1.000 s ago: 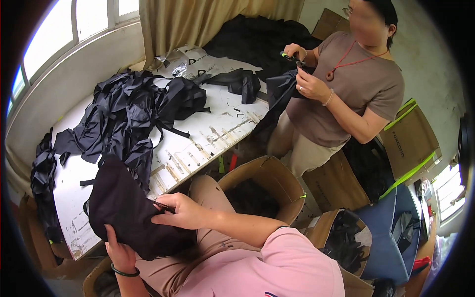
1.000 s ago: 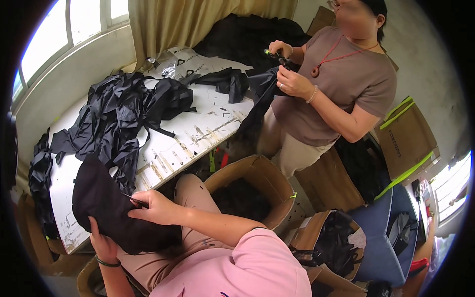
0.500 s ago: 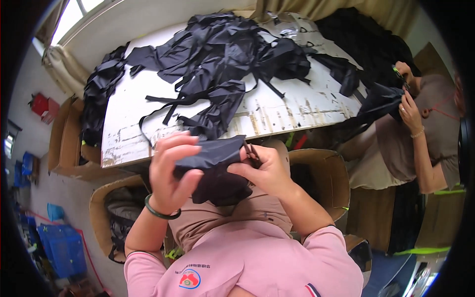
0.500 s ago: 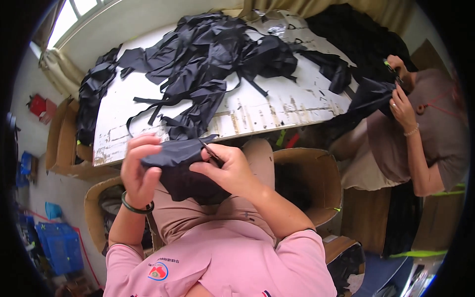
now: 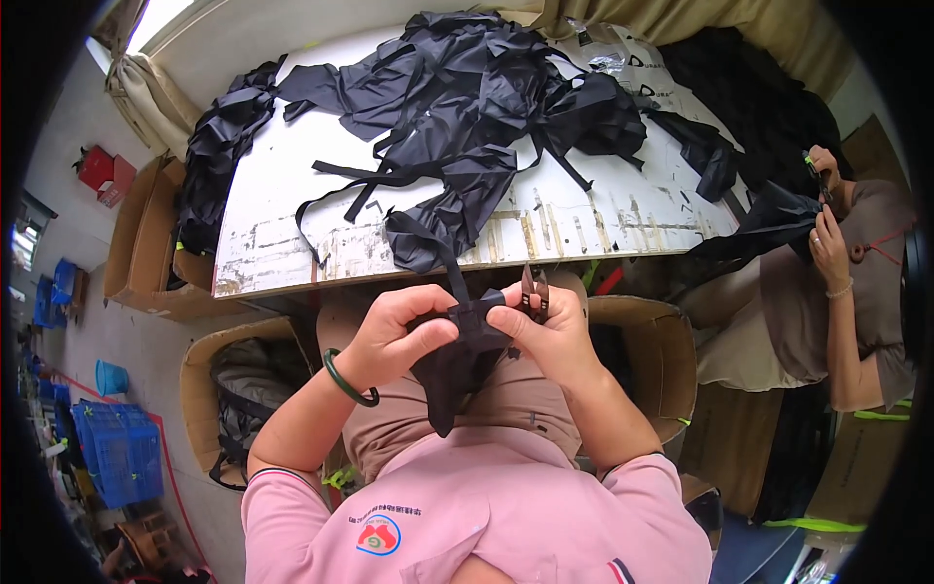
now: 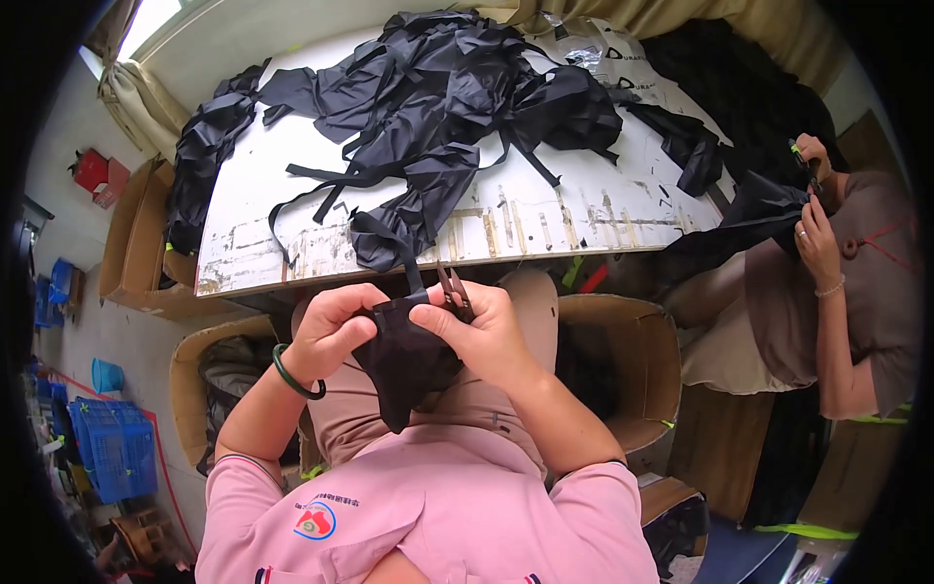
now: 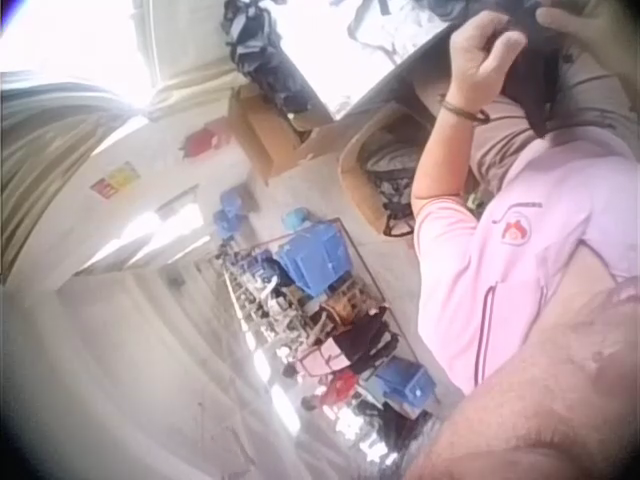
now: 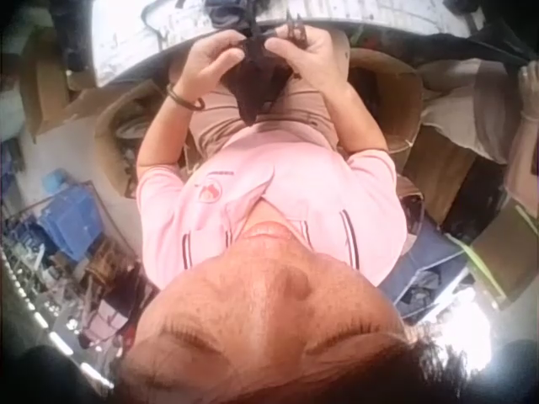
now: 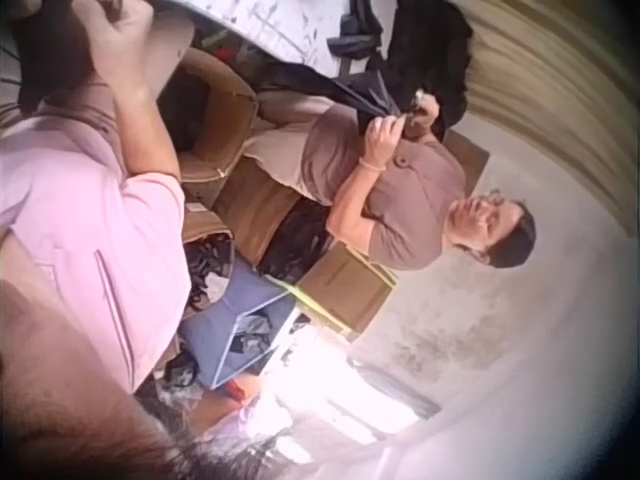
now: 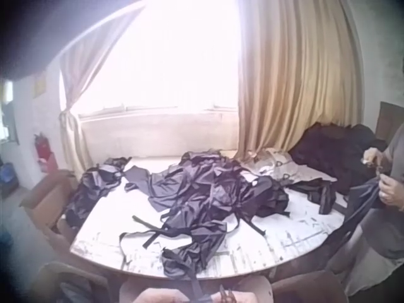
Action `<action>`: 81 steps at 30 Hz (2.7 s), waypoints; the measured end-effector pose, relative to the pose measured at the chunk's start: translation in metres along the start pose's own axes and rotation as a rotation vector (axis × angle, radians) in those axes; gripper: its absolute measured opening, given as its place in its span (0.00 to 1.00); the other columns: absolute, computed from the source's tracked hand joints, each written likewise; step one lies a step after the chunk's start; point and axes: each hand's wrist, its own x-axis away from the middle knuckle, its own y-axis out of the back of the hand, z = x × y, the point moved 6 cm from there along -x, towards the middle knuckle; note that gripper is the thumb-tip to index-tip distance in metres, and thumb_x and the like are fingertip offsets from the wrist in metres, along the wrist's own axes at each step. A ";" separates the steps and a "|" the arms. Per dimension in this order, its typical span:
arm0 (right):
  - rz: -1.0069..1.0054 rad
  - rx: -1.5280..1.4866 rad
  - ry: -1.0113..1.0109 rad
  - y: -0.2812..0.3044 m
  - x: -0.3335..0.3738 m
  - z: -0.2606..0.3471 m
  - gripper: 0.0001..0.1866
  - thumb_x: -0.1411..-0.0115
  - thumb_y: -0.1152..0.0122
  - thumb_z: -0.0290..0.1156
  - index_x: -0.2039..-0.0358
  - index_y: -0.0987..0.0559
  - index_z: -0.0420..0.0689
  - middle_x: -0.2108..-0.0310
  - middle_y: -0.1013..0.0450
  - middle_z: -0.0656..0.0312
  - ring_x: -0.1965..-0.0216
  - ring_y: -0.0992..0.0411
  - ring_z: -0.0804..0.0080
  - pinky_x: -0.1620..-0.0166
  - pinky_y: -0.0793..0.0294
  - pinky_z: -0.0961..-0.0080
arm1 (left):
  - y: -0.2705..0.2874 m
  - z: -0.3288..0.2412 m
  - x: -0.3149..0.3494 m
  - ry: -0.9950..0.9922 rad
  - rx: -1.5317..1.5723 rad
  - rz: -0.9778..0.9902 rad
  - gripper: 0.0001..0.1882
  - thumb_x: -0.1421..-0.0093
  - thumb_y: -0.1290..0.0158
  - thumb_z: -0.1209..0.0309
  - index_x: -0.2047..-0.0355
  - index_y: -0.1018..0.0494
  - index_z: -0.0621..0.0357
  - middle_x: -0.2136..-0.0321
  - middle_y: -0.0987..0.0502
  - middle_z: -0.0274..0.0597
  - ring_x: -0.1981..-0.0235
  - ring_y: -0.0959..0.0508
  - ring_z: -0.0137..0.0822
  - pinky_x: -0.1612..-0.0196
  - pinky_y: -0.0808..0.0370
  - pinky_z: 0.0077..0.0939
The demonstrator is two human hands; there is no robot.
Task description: Trimming and inspecting black fabric components at a manufacturing workbench.
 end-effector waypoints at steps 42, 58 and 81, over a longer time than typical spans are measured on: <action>0.375 -0.032 0.349 -0.017 -0.008 0.025 0.09 0.51 0.34 0.15 0.70 0.24 0.38 0.71 0.29 0.59 0.69 0.31 0.74 0.66 0.33 0.82 | -0.039 0.097 -0.012 0.257 0.515 0.093 0.12 0.41 0.42 0.70 0.58 0.28 0.59 0.61 0.24 0.35 0.58 0.26 0.24 0.52 0.30 0.20; 0.210 0.124 0.064 -0.004 -0.026 -0.009 0.07 0.42 0.37 0.26 0.67 0.24 0.38 0.74 0.32 0.73 0.70 0.37 0.88 0.66 0.35 0.85 | -0.010 0.017 0.006 -0.035 0.173 -0.187 0.08 0.46 0.42 0.83 0.66 0.28 0.63 0.68 0.27 0.32 0.65 0.28 0.21 0.60 0.30 0.16; 0.279 -0.437 -0.513 -0.008 -0.016 -0.060 0.09 0.42 0.36 0.28 0.61 0.23 0.42 0.80 0.35 0.75 0.85 0.47 0.92 0.83 0.57 0.89 | -0.015 0.021 0.005 -0.121 0.411 -0.066 0.07 0.47 0.43 0.86 0.70 0.26 0.64 0.57 0.25 0.45 0.58 0.25 0.29 0.51 0.30 0.21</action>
